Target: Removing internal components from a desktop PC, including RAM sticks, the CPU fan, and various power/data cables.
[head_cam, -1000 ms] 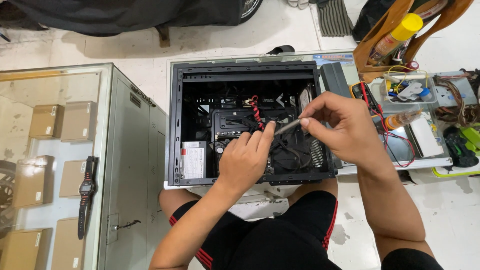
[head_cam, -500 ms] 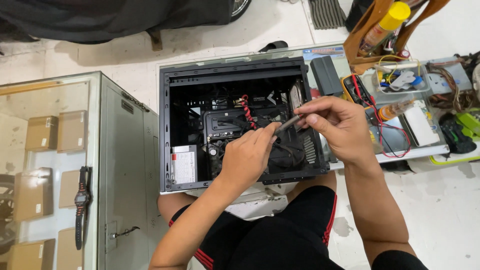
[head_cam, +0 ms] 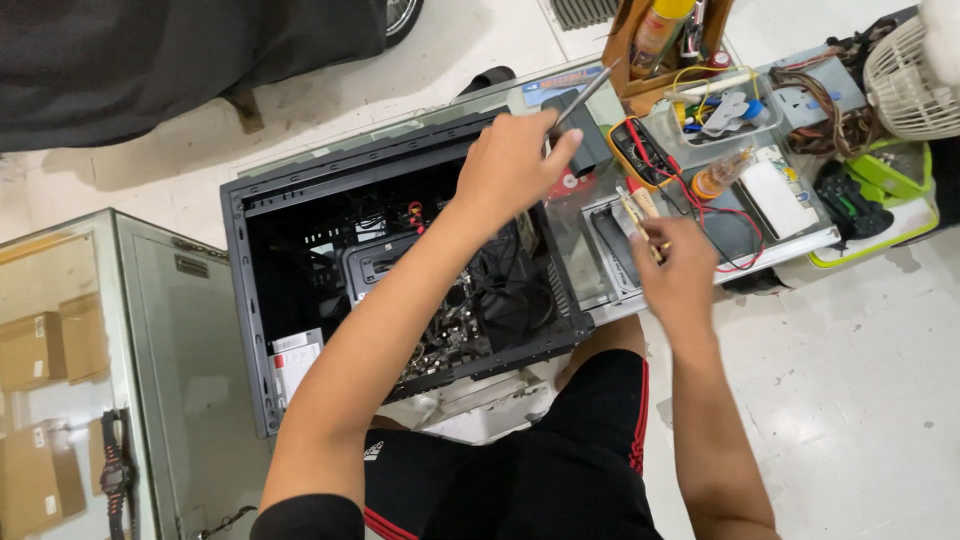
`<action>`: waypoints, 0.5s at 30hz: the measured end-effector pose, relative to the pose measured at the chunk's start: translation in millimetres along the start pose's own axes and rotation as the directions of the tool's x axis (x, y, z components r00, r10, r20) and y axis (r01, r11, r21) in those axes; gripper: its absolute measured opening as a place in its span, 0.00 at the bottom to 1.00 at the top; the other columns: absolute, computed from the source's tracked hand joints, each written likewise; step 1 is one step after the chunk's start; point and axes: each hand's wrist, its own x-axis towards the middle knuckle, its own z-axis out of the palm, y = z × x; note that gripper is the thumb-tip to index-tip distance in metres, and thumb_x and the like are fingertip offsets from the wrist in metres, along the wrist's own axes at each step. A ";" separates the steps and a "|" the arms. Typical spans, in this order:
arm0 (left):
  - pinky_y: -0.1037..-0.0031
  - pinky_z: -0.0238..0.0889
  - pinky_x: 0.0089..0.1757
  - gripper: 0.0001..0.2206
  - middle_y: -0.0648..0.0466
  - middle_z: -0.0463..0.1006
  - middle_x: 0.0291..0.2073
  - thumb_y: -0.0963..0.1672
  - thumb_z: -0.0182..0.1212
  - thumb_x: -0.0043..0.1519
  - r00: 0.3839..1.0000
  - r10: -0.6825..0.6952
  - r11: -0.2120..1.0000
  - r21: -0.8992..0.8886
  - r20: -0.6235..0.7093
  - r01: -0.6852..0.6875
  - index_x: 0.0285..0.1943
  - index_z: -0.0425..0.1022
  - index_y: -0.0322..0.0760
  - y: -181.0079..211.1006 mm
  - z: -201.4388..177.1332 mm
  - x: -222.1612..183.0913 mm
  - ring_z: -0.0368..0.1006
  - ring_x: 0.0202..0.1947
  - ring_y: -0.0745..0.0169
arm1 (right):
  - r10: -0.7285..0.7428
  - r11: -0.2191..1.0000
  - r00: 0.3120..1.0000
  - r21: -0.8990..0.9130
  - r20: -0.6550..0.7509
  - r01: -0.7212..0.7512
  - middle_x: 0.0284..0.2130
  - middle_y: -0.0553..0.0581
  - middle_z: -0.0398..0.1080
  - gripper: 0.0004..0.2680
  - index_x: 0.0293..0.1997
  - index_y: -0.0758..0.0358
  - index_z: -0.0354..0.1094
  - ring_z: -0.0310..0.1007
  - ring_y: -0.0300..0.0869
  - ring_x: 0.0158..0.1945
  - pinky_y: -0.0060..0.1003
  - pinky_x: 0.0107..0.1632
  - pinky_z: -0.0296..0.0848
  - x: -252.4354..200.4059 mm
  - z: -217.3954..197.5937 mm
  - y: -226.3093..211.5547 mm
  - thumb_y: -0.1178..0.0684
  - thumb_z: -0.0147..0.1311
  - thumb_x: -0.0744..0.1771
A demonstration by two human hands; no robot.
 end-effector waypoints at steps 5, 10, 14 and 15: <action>0.63 0.56 0.25 0.14 0.54 0.69 0.21 0.47 0.60 0.65 0.962 -0.154 0.979 0.165 0.224 0.118 0.28 0.68 0.39 -20.1 60.7 98.4 0.66 0.22 0.52 | 0.104 0.946 0.976 -0.323 0.191 -0.037 0.49 0.62 0.70 0.13 0.57 0.62 0.70 0.68 0.59 0.52 0.54 0.52 0.65 -45.0 33.2 26.9 0.52 0.58 0.67; 0.65 0.50 0.26 0.19 0.57 0.59 0.24 0.45 0.64 0.64 0.906 -0.286 0.938 0.285 0.311 0.198 0.26 0.55 0.42 -32.9 104.3 142.7 0.57 0.22 0.58 | 0.126 0.896 0.972 -0.443 0.198 -0.027 0.57 0.58 0.68 0.15 0.59 0.55 0.70 0.67 0.55 0.57 0.54 0.58 0.61 -55.5 28.7 29.3 0.49 0.58 0.65; 0.63 0.68 0.31 0.02 0.51 0.73 0.39 0.38 0.57 0.60 0.838 -0.434 0.885 0.334 0.332 0.325 0.38 0.74 0.38 -47.9 136.8 164.3 0.75 0.38 0.49 | 0.123 0.920 0.981 -0.389 0.152 -0.055 0.52 0.63 0.65 0.16 0.60 0.59 0.69 0.66 0.59 0.53 0.56 0.53 0.68 -68.2 14.8 34.9 0.52 0.59 0.66; 0.63 0.67 0.29 0.04 0.52 0.73 0.38 0.37 0.56 0.60 0.818 -0.484 0.865 0.314 0.312 0.392 0.35 0.75 0.37 -49.4 143.1 169.1 0.75 0.37 0.49 | 0.116 0.928 0.983 -0.368 0.141 -0.057 0.51 0.65 0.65 0.15 0.59 0.60 0.70 0.65 0.60 0.51 0.56 0.52 0.68 -72.6 12.7 36.4 0.53 0.60 0.66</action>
